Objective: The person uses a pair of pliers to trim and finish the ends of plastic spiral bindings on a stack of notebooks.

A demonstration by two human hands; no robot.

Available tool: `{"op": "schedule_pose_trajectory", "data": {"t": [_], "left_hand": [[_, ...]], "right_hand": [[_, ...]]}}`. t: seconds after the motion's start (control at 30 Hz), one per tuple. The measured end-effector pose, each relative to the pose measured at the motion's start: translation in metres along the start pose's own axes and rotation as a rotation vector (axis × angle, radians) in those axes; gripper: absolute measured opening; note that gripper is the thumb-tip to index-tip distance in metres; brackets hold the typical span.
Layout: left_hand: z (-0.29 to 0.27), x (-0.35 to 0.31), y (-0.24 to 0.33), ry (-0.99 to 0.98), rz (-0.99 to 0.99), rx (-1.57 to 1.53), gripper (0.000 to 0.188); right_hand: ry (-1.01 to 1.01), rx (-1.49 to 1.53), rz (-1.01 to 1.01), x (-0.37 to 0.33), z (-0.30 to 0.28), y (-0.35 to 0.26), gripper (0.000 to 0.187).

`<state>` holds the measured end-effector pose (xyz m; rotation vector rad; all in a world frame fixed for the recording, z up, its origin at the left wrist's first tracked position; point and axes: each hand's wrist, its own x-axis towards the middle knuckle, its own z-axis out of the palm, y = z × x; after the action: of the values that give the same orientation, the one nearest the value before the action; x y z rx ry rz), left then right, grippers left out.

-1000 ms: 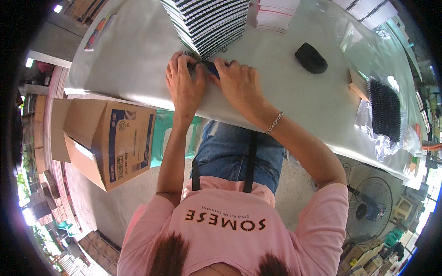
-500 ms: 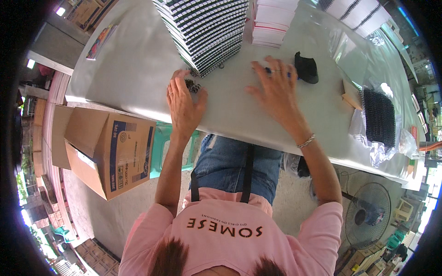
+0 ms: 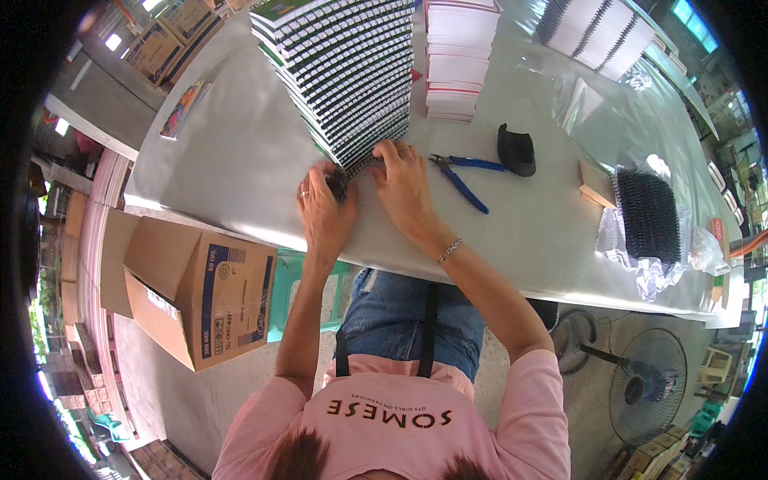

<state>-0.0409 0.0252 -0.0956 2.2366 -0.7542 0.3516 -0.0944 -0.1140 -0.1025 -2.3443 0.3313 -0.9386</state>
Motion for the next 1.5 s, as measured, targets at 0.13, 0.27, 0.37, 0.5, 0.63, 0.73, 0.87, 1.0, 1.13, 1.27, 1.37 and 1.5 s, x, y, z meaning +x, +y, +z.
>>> {"op": "schedule_pose_trajectory", "data": {"t": [0.13, 0.27, 0.37, 0.5, 0.63, 0.73, 0.87, 1.0, 1.13, 1.27, 1.37, 1.5], "left_hand": [[0.0, -0.009, 0.005, 0.005, 0.002, 0.042, 0.037], [0.004, -0.01, 0.006, 0.052, -0.004, 0.075, 0.034], [0.005, -0.009, 0.004, 0.067, 0.006, 0.103, 0.03], [0.005, -0.01, -0.001, 0.087, 0.019, 0.08, 0.025], [0.009, -0.025, 0.008, 0.073, 0.074, 0.084, 0.029], [0.005, -0.03, 0.024, -0.053, 0.026, -0.131, 0.032], [-0.007, -0.03, 0.036, -0.129, -0.03, -0.422, 0.047], [-0.02, -0.034, 0.047, -0.164, -0.17, -0.639, 0.056], [-0.026, -0.034, 0.044, -0.208, -0.234, -0.774, 0.059], [-0.031, -0.027, 0.029, -0.282, -0.32, -0.995, 0.062], [-0.042, -0.02, 0.022, -0.308, -0.385, -0.998, 0.064], [-0.044, -0.019, 0.019, -0.314, -0.372, -0.863, 0.064]], "right_hand": [[-0.005, -0.029, -0.002, 0.002, 0.003, 0.006, 0.023], [0.004, -0.016, -0.006, 0.006, 0.004, 0.009, 0.017], [0.055, -0.043, -0.041, 0.008, 0.008, 0.012, 0.017], [-0.01, 0.003, -0.023, 0.006, 0.004, 0.012, 0.013], [-0.101, -0.012, -0.094, -0.013, -0.016, 0.019, 0.024], [-0.208, 0.09, -0.131, -0.027, -0.042, 0.022, 0.04], [-0.351, 0.151, -0.068, -0.038, -0.073, 0.002, 0.066], [-0.347, 0.07, -0.095, -0.044, -0.071, -0.016, 0.091], [-0.291, 0.114, -0.114, -0.043, -0.042, -0.027, 0.098], [-0.255, 0.104, -0.213, -0.039, -0.027, -0.031, 0.081], [-0.241, 0.014, -0.314, -0.041, -0.025, -0.027, 0.059], [-0.281, -0.018, -0.298, -0.041, -0.029, -0.024, 0.038]]}}
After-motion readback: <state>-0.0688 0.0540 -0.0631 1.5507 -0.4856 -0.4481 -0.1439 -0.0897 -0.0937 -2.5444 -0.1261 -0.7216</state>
